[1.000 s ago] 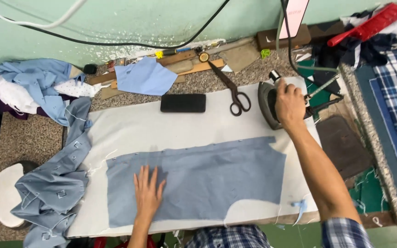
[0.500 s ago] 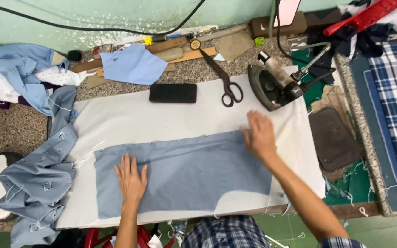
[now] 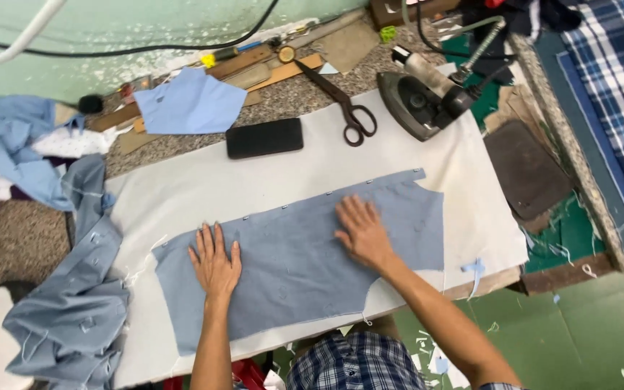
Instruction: The person cuts a light blue patterned fabric using shears on a white work surface. After cutting, the person folds the fabric and irons it with a steam iron.
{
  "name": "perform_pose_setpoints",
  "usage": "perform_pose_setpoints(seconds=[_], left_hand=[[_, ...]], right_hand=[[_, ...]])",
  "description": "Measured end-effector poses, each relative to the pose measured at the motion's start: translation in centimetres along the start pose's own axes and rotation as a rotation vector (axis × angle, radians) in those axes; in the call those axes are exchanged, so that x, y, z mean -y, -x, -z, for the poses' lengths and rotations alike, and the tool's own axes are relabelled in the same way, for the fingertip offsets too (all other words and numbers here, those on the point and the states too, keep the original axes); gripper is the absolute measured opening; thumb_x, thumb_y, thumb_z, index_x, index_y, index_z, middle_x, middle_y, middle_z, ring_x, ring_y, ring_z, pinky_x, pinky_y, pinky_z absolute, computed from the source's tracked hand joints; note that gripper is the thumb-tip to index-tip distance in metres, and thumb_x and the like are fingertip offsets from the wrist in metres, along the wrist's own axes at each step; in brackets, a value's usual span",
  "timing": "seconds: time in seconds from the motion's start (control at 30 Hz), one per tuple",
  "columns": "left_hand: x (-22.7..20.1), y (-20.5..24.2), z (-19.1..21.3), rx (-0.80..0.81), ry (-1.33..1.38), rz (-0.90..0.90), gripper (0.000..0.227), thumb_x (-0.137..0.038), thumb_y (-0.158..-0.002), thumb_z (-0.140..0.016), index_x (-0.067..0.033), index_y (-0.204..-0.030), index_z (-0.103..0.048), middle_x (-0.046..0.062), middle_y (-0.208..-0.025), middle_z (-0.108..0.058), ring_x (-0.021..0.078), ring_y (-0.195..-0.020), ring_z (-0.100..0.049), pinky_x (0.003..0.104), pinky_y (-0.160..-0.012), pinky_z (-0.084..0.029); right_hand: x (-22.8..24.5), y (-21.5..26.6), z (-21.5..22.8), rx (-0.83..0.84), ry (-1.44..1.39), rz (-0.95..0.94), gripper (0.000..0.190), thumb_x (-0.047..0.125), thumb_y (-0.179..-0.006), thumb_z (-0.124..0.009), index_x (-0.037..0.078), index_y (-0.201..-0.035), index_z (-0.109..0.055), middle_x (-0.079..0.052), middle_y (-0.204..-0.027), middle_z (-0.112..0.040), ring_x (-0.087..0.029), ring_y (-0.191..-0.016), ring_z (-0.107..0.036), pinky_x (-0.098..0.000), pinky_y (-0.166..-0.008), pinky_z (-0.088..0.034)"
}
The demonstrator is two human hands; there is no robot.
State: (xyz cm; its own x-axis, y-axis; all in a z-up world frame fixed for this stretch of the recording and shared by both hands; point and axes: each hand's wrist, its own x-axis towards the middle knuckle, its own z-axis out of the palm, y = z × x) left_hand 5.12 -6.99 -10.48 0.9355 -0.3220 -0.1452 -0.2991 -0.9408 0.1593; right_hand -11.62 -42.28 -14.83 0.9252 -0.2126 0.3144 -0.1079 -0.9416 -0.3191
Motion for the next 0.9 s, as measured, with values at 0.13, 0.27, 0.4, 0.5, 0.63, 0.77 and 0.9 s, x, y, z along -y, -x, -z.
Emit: perform_pose_setpoints(seconds=[0.13,0.27,0.4,0.5,0.63,0.77,0.9], left_hand=[[0.5,0.0,-0.4,-0.002,-0.036,0.006,0.068,-0.054,-0.106,-0.032,-0.0212,-0.165,-0.029,0.009,-0.174,-0.019,0.0302,-0.159,-0.016,0.059,-0.128,-0.006],[1.5,-0.4,-2.0,-0.014,-0.080,0.018,0.070,-0.059,-0.107,-0.026,-0.0211,-0.165,-0.027,0.008,-0.175,-0.015,0.0291,-0.161,-0.012,0.057,-0.129,-0.001],[1.5,-0.4,-1.9,-0.103,-0.041,-0.048,0.071,-0.056,-0.105,-0.022,-0.0166,-0.165,-0.022,0.010,-0.173,-0.015,0.0309,-0.159,-0.013,0.057,-0.126,-0.003],[1.3,0.3,-2.0,-0.215,0.013,-0.073,0.064,-0.046,-0.107,-0.041,-0.0119,-0.161,-0.039,0.021,-0.170,-0.027,0.0392,-0.156,-0.025,0.063,-0.125,-0.011],[1.2,0.4,-2.0,-0.267,-0.012,-0.046,0.064,-0.048,-0.108,-0.041,-0.0110,-0.160,-0.041,0.021,-0.170,-0.029,0.0399,-0.155,-0.027,0.064,-0.125,-0.010],[0.8,-0.3,-1.2,-0.161,-0.005,0.020,0.063,-0.048,-0.106,-0.043,-0.0188,-0.162,-0.039,0.016,-0.170,-0.030,0.0364,-0.156,-0.027,0.064,-0.125,-0.014],[0.7,-0.3,-0.8,-0.124,0.007,0.034,0.064,-0.049,-0.106,-0.040,-0.0198,-0.163,-0.036,0.014,-0.172,-0.026,0.0352,-0.157,-0.023,0.062,-0.126,-0.010]], right_hand=[[-7.1,5.5,1.6,-0.047,0.091,0.014,0.047,0.041,-0.097,-0.062,0.010,-0.132,-0.068,-0.019,-0.146,-0.060,-0.037,-0.142,-0.050,-0.0525,-0.119,-0.035],[-22.0,14.0,7.1,-0.347,0.682,-0.386,0.040,0.025,-0.103,-0.073,0.002,-0.135,-0.075,-0.022,-0.135,-0.070,-0.037,-0.132,-0.061,-0.0459,-0.116,-0.043],[-17.5,13.7,9.5,-0.245,0.489,-0.581,0.061,0.031,-0.112,-0.056,-0.020,-0.145,-0.057,-0.046,-0.147,-0.050,-0.057,-0.138,-0.045,-0.0648,-0.111,-0.035],[-13.2,9.0,7.2,-0.306,0.261,-0.251,0.065,0.012,-0.090,-0.073,-0.014,-0.147,-0.054,-0.041,-0.142,-0.055,-0.054,-0.133,-0.052,-0.0578,-0.114,-0.039],[-7.8,0.7,4.6,-0.177,0.138,0.037,0.059,0.036,-0.093,-0.068,0.007,-0.143,-0.059,-0.017,-0.153,-0.055,-0.033,-0.144,-0.049,-0.0507,-0.123,-0.032],[-8.6,-1.7,0.4,0.076,0.259,-0.022,0.066,0.063,-0.100,-0.045,0.022,-0.151,-0.053,-0.004,-0.160,-0.049,-0.022,-0.153,-0.038,-0.0492,-0.126,-0.022],[-9.2,-1.4,1.2,0.162,0.247,-0.046,0.062,0.058,-0.104,-0.039,0.026,-0.156,-0.047,0.002,-0.167,-0.040,-0.018,-0.157,-0.029,-0.0457,-0.130,-0.014]])
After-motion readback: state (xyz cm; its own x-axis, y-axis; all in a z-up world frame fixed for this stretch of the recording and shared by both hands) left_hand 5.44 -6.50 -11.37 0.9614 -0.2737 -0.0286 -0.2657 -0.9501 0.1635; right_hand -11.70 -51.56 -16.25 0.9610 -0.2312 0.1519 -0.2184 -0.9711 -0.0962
